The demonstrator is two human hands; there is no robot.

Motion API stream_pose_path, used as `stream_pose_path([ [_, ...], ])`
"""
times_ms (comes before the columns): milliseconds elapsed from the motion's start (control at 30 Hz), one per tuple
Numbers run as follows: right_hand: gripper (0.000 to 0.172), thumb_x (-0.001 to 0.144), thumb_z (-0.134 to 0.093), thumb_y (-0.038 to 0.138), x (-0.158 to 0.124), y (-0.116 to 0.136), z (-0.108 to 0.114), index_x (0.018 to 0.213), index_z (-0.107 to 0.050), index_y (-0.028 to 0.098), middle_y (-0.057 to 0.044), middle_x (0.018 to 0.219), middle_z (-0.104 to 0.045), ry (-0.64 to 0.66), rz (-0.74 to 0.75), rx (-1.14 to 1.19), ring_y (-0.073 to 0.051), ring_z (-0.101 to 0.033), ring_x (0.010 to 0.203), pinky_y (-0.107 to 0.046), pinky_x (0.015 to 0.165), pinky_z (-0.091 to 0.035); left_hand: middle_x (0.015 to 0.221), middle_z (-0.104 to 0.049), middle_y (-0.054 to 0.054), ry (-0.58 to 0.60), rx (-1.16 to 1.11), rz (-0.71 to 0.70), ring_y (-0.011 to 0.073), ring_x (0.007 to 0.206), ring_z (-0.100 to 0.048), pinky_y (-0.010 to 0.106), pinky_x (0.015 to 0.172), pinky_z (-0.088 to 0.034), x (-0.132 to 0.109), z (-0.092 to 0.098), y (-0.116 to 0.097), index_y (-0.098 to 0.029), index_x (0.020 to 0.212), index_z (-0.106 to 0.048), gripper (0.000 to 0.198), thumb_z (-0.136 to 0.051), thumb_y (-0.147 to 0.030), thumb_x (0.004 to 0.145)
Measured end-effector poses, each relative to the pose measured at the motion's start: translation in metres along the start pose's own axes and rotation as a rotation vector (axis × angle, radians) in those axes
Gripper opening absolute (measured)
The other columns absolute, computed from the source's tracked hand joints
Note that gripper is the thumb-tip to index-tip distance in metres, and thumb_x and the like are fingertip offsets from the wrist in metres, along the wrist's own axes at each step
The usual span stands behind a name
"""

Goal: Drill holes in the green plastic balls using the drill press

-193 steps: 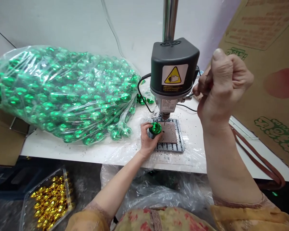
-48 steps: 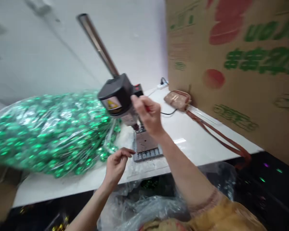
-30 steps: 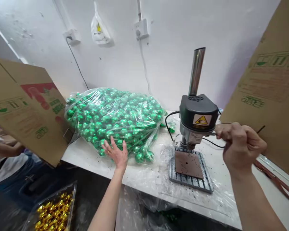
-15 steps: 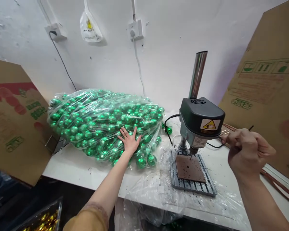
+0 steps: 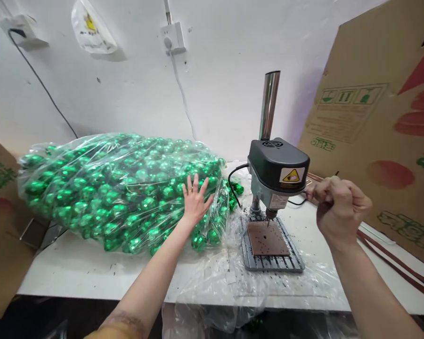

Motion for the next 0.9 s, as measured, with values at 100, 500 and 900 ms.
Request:
stream_pose_path([
  [100,0.06,0.072,-0.085,0.051,0.001,0.001,-0.001,0.044,-0.04,0.022,0.005,0.042,-0.033,0.015,0.007,-0.001,-0.01,-0.038,0.043,-0.033,0.046,-0.037,0.179,-0.021,0.014,0.138,0.011,-0.046,0.05,0.165,-0.012,0.078,0.127,-0.013,0.028,-0.016,-0.011,-0.028,0.164,-0.043,0.075,-0.065,-0.051,0.097],
  [500,0.058,0.075,-0.083,0.05,0.001,0.001,-0.001,0.045,-0.042,0.021,0.007,0.043,-0.033,0.03,0.023,0.006,-0.008,-0.037,0.043,-0.03,0.045,-0.039,0.134,-0.073,0.02,0.33,-0.007,0.114,0.0344,0.136,-0.064,0.048,0.116,-0.046,0.012,-0.037,0.009,-0.017,0.116,-0.079,0.035,-0.048,-0.013,0.101],
  [900,0.057,0.077,-0.082,0.048,0.001,0.0,-0.001,0.046,-0.042,0.022,0.007,0.043,-0.03,0.028,0.045,0.024,-0.008,-0.036,0.043,-0.03,0.045,-0.038,0.167,-0.047,0.015,0.159,-0.031,-0.344,0.0364,0.163,-0.031,0.058,0.132,-0.025,-0.019,-0.011,-0.041,-0.025,0.155,-0.054,0.052,-0.056,-0.035,0.105],
])
Point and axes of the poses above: each hand's wrist, its own x-axis towards the middle knuckle, its own z-axis out of the back of the hand, y = z × x, the point moved 4 cm from there along x, towards the middle knuckle
